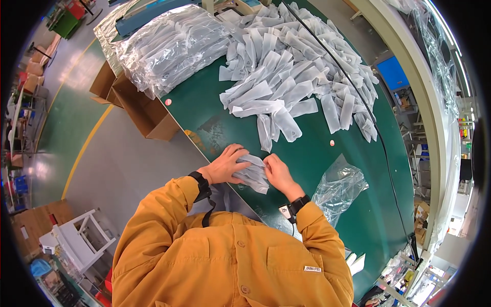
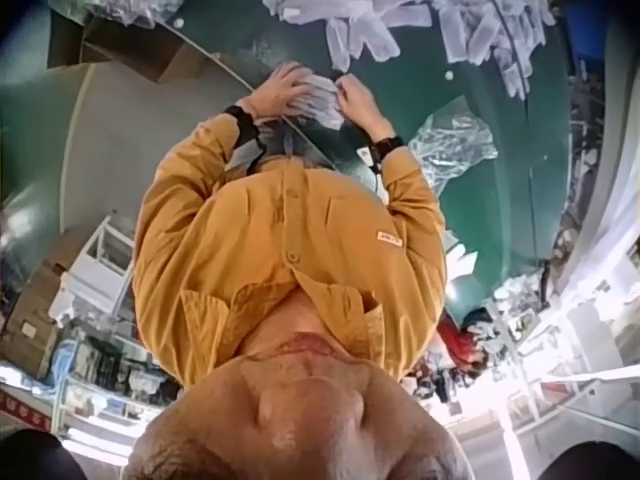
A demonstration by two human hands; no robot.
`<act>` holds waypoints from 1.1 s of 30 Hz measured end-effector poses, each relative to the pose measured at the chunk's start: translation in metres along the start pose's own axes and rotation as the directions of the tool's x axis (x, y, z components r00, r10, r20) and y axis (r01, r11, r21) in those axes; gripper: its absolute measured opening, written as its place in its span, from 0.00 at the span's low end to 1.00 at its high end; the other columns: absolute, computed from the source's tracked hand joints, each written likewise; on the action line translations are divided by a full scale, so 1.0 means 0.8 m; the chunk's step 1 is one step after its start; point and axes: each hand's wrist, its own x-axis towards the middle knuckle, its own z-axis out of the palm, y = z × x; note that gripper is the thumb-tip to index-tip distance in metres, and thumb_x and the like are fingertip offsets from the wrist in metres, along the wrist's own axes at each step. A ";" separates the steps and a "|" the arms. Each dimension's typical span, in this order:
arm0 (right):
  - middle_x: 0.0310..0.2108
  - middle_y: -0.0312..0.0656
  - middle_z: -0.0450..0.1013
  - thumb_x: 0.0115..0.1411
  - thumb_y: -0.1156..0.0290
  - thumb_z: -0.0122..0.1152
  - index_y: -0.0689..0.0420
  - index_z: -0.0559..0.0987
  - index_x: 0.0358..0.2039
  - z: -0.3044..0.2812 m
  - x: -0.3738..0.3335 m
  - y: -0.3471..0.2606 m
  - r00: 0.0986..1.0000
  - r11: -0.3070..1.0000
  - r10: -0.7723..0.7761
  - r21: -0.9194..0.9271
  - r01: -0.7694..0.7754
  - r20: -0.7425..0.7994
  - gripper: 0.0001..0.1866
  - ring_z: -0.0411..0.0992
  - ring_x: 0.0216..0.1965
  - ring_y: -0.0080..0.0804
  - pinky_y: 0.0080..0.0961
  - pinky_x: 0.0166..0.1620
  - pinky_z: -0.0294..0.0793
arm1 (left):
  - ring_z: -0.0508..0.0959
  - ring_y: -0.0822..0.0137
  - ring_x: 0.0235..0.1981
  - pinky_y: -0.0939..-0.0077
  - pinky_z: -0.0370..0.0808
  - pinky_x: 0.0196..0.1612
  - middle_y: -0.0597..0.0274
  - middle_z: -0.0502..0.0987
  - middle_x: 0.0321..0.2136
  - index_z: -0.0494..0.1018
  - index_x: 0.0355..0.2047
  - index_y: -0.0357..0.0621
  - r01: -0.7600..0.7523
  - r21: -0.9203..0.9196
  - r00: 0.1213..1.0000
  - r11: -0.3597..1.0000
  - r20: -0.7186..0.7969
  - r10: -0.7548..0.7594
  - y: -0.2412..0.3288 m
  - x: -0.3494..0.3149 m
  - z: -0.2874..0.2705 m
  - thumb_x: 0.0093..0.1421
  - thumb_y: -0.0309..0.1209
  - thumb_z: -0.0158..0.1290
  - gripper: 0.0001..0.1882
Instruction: Packaging small plastic components into plastic bags and sealing them.
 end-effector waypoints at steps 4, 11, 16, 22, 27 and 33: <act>0.40 0.43 0.71 0.53 0.79 0.55 0.58 0.75 0.37 -0.036 0.053 -0.015 0.979 0.976 -0.170 -0.119 0.183 0.112 0.10 0.72 0.35 0.49 0.36 0.37 0.74 | 0.62 0.47 0.57 0.46 0.58 0.63 0.51 0.64 0.54 0.70 0.48 0.47 -0.011 0.038 0.999 0.999 0.048 0.010 -0.006 -0.006 0.007 0.40 0.42 0.69 0.34; 0.43 0.40 0.73 0.55 0.78 0.50 0.57 0.77 0.37 -0.026 0.174 0.006 0.836 0.590 -0.484 -0.609 0.531 0.260 0.10 0.72 0.43 0.43 0.34 0.43 0.74 | 0.65 0.50 0.55 0.45 0.57 0.63 0.53 0.66 0.53 0.67 0.52 0.46 -0.116 0.046 0.990 0.992 0.088 0.112 0.001 0.002 0.019 0.41 0.43 0.68 0.38; 0.34 0.47 0.75 0.56 0.75 0.50 0.59 0.76 0.33 -0.018 0.174 0.016 0.905 0.721 -0.287 -0.551 0.420 0.315 0.06 0.74 0.38 0.47 0.40 0.39 0.75 | 0.65 0.52 0.55 0.46 0.57 0.64 0.54 0.66 0.53 0.65 0.56 0.44 -0.019 -0.057 0.994 0.998 0.105 0.025 0.017 -0.002 0.019 0.42 0.44 0.68 0.42; 0.28 0.51 0.75 0.55 0.70 0.53 0.61 0.75 0.31 -0.025 0.062 -0.002 0.993 0.868 0.098 -0.493 -0.050 0.072 0.08 0.75 0.33 0.50 0.47 0.36 0.74 | 0.64 0.52 0.57 0.49 0.56 0.64 0.53 0.66 0.53 0.62 0.58 0.42 0.040 -0.034 0.991 0.999 0.129 -0.035 0.022 -0.007 0.018 0.39 0.43 0.69 0.46; 0.28 0.49 0.75 0.51 0.70 0.61 0.61 0.75 0.31 -0.061 0.008 0.013 0.959 0.940 0.251 -0.269 -0.209 0.131 0.10 0.75 0.32 0.46 0.41 0.37 0.75 | 0.63 0.49 0.58 0.48 0.57 0.63 0.51 0.65 0.53 0.63 0.58 0.43 0.016 -0.054 0.997 0.998 0.077 -0.012 0.022 -0.001 0.014 0.38 0.42 0.69 0.46; 0.30 0.46 0.74 0.48 0.74 0.64 0.61 0.75 0.31 -0.048 0.017 0.009 0.949 0.950 0.313 -0.014 -0.312 0.037 0.10 0.75 0.32 0.44 0.35 0.37 0.75 | 0.60 0.45 0.60 0.47 0.56 0.64 0.49 0.62 0.56 0.63 0.58 0.45 0.020 -0.073 0.992 0.997 0.127 -0.011 0.020 0.001 0.020 0.37 0.42 0.70 0.47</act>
